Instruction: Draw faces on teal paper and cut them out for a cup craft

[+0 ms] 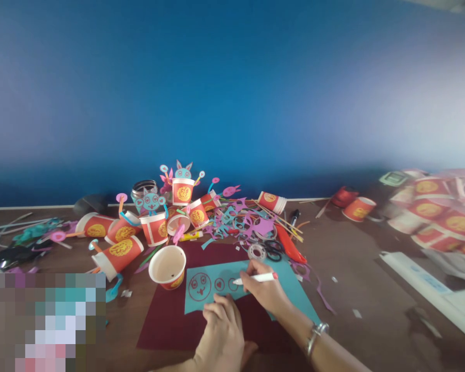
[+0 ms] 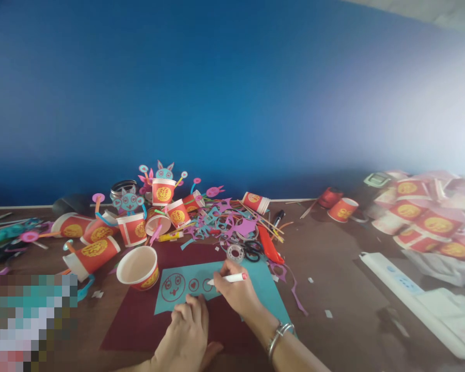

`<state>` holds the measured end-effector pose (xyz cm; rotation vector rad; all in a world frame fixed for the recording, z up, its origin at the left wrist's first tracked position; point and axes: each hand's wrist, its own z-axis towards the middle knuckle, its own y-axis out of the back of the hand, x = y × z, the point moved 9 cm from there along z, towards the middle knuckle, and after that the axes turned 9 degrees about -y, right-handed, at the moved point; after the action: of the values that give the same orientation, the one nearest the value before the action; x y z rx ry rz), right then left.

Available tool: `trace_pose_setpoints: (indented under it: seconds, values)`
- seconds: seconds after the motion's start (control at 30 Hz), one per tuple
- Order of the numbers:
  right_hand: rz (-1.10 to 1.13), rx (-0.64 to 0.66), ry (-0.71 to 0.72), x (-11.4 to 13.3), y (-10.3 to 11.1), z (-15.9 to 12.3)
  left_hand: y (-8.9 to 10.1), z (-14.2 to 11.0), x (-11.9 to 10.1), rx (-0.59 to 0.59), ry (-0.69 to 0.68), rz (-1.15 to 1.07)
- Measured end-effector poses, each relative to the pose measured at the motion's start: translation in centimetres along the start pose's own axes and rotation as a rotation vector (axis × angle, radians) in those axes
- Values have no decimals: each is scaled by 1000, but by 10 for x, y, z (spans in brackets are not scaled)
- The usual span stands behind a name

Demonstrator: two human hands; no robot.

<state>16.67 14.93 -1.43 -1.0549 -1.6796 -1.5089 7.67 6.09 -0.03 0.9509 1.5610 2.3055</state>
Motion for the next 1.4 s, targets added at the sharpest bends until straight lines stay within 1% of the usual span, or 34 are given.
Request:
trace_pose_setpoints:
  seconds: [0.33, 0.6, 0.8, 1.0, 1.13, 1.4]
  values:
    - [37, 56, -1, 7, -3, -3, -3, -1, -1, 28, -9, 26]
    - [-29, 33, -24, 1, -2, -1, -2, -1, 0, 14, 7, -17]
    - [34, 36, -54, -7, -2, 2, -2, 0, 0, 41, -7, 5]
    - [32, 0, -10, -3, 1, 2, -1, 0, 0, 41, -1, 29]
    - [3, -7, -12, -2, 1, 1, 0, 0, 0, 30, 1, 13]
    - [14, -36, -5, 1, 4, 0, -2, -1, 1, 17, 13, -22]
